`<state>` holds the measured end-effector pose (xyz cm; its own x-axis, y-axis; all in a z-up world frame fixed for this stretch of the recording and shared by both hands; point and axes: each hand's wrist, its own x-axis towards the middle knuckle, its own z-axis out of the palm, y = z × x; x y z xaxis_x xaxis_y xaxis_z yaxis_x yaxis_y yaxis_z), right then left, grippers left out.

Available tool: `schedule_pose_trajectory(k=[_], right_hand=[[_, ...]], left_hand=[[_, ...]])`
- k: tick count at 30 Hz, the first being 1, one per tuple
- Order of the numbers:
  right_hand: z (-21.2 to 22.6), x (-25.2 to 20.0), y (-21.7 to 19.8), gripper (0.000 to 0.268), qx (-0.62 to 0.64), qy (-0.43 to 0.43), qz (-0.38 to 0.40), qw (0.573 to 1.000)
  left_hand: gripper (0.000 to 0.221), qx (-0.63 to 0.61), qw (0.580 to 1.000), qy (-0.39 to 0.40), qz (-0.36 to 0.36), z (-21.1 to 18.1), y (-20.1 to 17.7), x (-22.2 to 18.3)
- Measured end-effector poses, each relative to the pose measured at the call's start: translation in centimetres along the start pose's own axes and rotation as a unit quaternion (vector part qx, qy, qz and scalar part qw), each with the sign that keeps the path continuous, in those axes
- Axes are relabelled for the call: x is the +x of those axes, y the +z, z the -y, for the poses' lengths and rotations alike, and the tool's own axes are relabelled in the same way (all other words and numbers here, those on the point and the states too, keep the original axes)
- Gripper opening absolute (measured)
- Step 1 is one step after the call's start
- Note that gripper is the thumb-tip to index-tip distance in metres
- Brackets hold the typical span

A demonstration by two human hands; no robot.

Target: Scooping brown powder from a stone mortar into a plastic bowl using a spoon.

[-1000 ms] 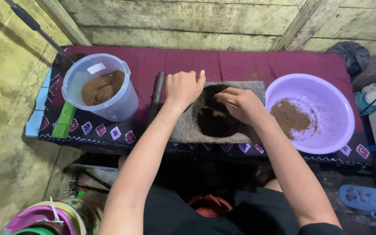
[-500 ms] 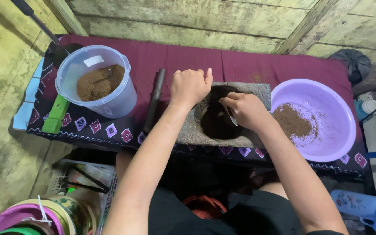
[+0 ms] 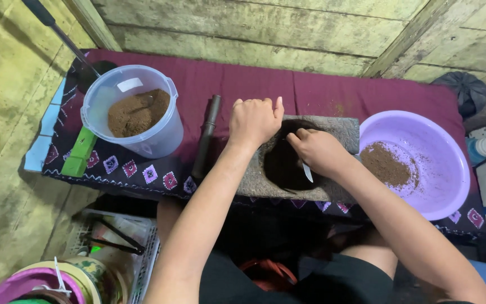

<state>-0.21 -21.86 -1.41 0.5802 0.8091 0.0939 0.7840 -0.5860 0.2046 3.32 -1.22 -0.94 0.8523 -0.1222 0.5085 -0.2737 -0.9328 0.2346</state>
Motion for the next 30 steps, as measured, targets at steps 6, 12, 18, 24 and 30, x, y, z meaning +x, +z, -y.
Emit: schedule_pose_trajectory(k=[6, 12, 18, 24, 30], right_hand=[[-0.9, 1.4, 2.9, 0.039, 0.063, -0.045, -0.011, 0.997], [0.5, 1.1, 1.1, 0.016, 0.156, -0.103, -0.055, 0.981], [1.2, 0.1, -1.8, 0.009, 0.256, -0.074, -0.056, 0.962], [1.2, 0.3, -1.0, 0.006, 0.212, 0.011, -0.040, 0.976], [1.9, 0.1, -3.9, 0.014, 0.228, -0.026, 0.017, 0.973]], left_hand=[[0.064, -0.005, 1.000, 0.002, -0.002, 0.3, 0.5, 0.4], [0.063, -0.001, 1.000, 0.008, -0.011, 0.2, 0.2, 0.4], [0.060, 0.002, 1.000, 0.006, -0.031, 0.0, -0.2, -0.2], [0.059, 0.006, 0.999, 0.014, -0.037, 0.0, -0.4, -0.2], [0.059, -0.009, 0.999, 0.012, -0.035, -0.1, -0.9, -0.4]])
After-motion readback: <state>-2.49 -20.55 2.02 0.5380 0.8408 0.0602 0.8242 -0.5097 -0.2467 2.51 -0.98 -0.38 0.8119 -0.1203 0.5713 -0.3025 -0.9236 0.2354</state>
